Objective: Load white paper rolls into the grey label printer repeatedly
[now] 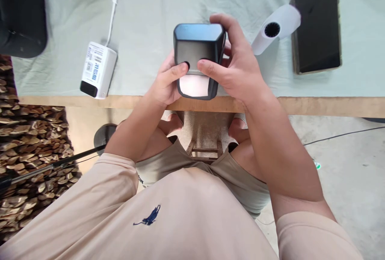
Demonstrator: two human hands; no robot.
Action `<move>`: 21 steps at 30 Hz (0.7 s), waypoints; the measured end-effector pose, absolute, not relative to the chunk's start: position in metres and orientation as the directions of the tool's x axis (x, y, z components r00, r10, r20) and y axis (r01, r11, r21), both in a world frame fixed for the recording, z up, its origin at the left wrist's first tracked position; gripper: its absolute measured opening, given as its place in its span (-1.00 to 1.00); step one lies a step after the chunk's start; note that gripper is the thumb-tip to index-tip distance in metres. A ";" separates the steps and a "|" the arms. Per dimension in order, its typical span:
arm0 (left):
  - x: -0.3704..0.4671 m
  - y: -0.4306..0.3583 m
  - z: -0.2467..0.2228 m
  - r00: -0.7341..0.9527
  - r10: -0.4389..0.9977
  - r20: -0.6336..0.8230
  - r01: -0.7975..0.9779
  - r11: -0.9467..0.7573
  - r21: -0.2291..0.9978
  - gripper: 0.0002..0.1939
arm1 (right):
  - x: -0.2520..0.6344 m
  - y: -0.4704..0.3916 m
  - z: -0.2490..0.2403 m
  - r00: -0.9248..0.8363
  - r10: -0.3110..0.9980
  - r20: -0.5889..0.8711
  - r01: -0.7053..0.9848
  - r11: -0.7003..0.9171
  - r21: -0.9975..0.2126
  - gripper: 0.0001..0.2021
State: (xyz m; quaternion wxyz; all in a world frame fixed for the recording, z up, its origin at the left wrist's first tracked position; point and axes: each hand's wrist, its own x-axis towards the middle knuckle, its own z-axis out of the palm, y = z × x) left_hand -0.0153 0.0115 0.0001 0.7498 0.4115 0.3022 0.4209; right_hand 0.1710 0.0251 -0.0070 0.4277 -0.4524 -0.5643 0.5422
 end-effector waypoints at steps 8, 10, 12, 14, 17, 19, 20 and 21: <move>-0.013 0.021 -0.002 0.424 0.886 -0.187 -0.477 0.394 0.785 -0.58 | 0.174 0.029 -0.016 -0.242 0.970 -0.024 0.000 -0.025 -1.000 -0.17; -0.013 0.021 -0.001 0.401 0.892 -0.207 -0.489 0.400 0.775 -0.65 | 0.175 0.029 -0.018 -0.217 0.976 -0.019 -0.031 -0.026 -0.999 -0.23; -0.013 0.021 -0.001 0.395 0.892 -0.220 -0.488 0.407 0.772 -0.73 | 0.176 0.030 -0.018 -0.204 0.979 -0.016 -0.043 -0.026 -0.999 -0.26; -0.013 0.021 -0.002 0.376 0.899 -0.225 -0.487 0.398 0.777 -0.76 | 0.178 0.031 -0.017 -0.218 0.976 -0.005 -0.035 -0.013 -0.999 -0.25; -0.013 0.022 -0.006 0.313 0.911 -0.268 -0.468 0.393 0.792 -0.75 | 0.184 0.032 -0.014 -0.295 0.955 0.030 0.004 0.033 -0.999 -0.16; -0.014 0.022 -0.007 0.281 0.908 -0.309 -0.463 0.411 0.785 -0.76 | 0.190 0.032 -0.012 -0.361 0.931 0.049 0.052 0.072 -0.996 -0.05; -0.014 0.022 -0.007 0.271 0.904 -0.329 -0.466 0.423 0.777 -0.75 | 0.192 0.032 -0.010 -0.387 0.921 0.049 0.076 0.085 -0.994 0.00; -0.013 0.022 -0.005 0.265 0.900 -0.345 -0.470 0.433 0.769 -0.72 | 0.194 0.032 -0.009 -0.399 0.916 0.046 0.096 0.091 -0.991 0.03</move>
